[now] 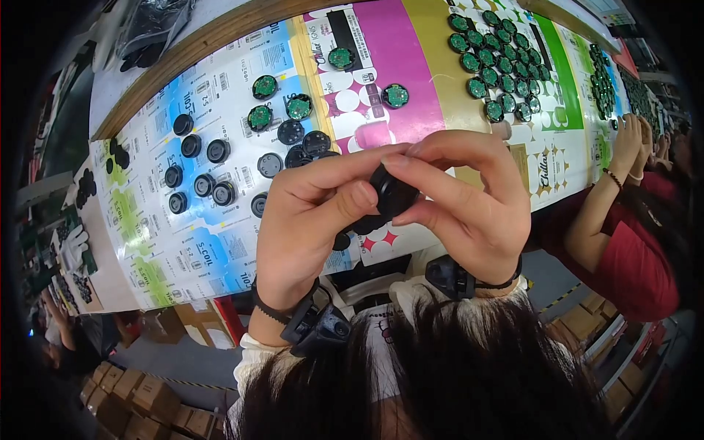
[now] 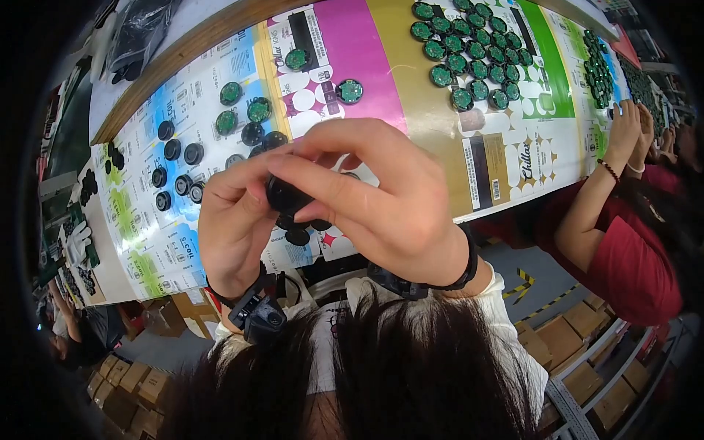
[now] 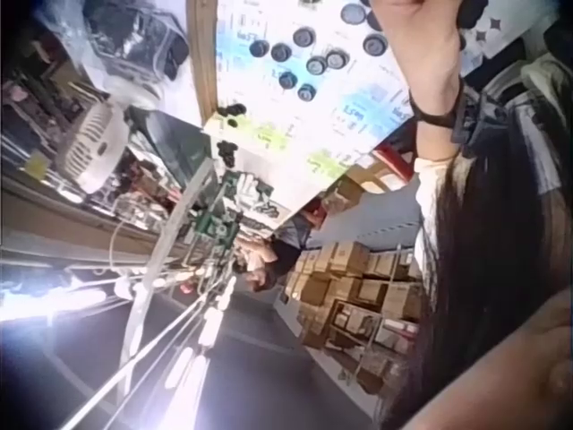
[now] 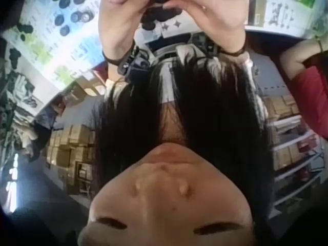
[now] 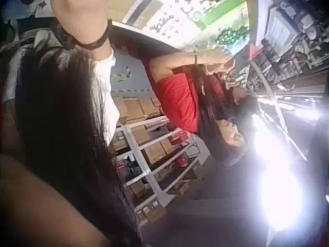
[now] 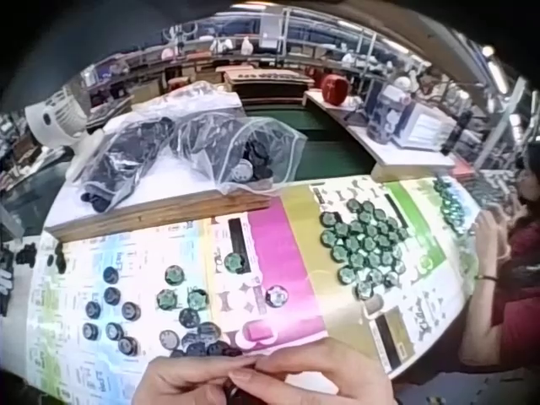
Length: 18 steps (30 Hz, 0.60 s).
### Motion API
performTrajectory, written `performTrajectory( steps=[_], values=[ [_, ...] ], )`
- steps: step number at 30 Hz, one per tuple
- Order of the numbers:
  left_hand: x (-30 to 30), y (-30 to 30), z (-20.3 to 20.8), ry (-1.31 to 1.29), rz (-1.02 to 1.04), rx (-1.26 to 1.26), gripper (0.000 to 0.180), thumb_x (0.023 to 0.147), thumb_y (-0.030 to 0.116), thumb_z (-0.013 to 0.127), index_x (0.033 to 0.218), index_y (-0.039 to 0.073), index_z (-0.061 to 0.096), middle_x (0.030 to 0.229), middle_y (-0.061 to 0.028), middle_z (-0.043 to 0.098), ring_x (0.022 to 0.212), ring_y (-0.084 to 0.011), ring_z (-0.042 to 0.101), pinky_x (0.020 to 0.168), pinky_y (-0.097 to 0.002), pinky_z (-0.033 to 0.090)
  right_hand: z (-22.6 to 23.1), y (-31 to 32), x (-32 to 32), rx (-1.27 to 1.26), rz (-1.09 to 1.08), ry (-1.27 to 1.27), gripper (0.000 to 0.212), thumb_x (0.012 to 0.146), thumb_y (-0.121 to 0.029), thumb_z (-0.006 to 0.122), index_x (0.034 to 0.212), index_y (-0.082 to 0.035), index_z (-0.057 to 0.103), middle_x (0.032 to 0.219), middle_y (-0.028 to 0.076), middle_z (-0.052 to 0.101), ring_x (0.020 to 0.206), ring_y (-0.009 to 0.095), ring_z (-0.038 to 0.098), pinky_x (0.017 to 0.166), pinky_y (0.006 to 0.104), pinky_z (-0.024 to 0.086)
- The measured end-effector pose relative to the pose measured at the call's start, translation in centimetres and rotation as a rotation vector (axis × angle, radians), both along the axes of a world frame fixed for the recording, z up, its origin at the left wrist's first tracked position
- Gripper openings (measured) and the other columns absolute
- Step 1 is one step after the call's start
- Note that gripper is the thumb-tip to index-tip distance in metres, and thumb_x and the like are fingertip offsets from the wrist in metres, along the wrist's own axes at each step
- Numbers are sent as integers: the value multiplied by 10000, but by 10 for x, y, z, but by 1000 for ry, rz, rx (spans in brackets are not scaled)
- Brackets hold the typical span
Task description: Assembling small circular black components onto a template on a production line.
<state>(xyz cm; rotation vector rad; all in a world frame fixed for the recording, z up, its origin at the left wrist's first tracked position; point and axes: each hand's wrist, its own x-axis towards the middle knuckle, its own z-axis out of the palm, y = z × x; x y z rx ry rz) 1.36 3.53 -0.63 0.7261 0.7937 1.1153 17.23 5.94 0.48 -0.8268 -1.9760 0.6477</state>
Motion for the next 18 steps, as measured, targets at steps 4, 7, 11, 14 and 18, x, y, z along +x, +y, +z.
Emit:
performTrajectory(
  steps=[4, 7, 11, 14, 18],
  values=[
    [-1, -7, 11, 191, 77, 0, 319, 801, 111, 568, 1089, -18, 526, 886, -81, 608, 749, -105, 567, 661, -202, 454, -6, -1, -3, 33, -25, -58, 428, 530, -37, 697, 950, -31, 619, 905, 89, 518, 783, 183, 539, 671, 264, 458],
    [1, -12, 21, 447, 77, 59, 271, 793, 36, 547, 1055, -34, 539, 836, -72, 604, 676, -84, 548, 608, -187, 437, -10, -2, -5, 80, -12, -43, 405, 539, 14, 684, 937, -29, 624, 912, 94, 522, 794, 185, 536, 665, 264, 461],
    [2, -16, 23, 546, 139, 126, 231, 776, 2, 542, 1003, -37, 553, 804, -65, 599, 637, -71, 527, 583, -182, 422, -9, 0, -4, 87, 104, -46, 419, 586, -23, 675, 997, -6, 590, 982, 119, 526, 856, 210, 535, 720, 289, 455],
    [2, -21, 26, 552, 146, 170, 206, 772, -13, 529, 975, -31, 559, 804, -66, 601, 630, -73, 533, 577, -184, 425, -5, -4, -2, -111, 140, 74, 426, 653, -69, 651, 1052, 26, 537, 1032, 139, 517, 904, 225, 526, 769, 305, 439],
    [5, -23, 27, 574, 182, 265, 197, 758, -35, 521, 949, -24, 566, 805, -72, 602, 628, -85, 541, 570, -191, 430, -5, -8, -2, -385, 242, 228, 422, 749, -112, 586, 1108, 73, 463, 1076, 162, 509, 954, 233, 514, 825, 314, 411]
  ],
)
